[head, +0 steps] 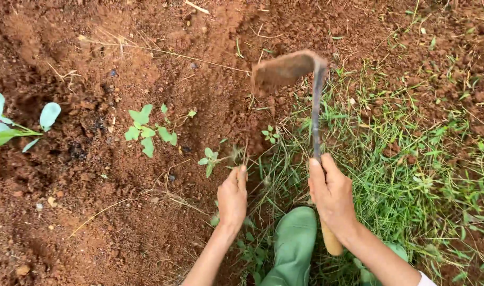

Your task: Weeding a garden plot using a small hand hoe and pulling weeds by hand.

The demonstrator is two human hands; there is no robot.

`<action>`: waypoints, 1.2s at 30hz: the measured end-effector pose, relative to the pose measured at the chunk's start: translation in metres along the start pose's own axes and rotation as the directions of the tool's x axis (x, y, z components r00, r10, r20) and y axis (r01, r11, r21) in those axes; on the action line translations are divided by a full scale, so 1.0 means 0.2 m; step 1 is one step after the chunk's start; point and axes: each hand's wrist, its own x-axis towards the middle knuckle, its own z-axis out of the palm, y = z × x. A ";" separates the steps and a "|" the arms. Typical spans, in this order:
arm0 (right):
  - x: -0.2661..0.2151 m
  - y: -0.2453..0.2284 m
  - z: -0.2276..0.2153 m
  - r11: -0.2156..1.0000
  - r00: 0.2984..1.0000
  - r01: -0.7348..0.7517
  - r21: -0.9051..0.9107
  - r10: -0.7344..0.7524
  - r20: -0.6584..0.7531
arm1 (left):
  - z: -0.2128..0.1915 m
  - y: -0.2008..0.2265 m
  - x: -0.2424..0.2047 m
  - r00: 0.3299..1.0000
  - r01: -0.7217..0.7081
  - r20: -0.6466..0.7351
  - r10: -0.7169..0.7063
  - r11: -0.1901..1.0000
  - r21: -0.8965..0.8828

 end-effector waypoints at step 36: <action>-0.15 0.30 -0.31 0.965 0.996 -0.092 -0.247 0.084 -0.044 | 0.15 0.15 0.43 0.698 0.709 0.713 -0.067 0.208 -0.674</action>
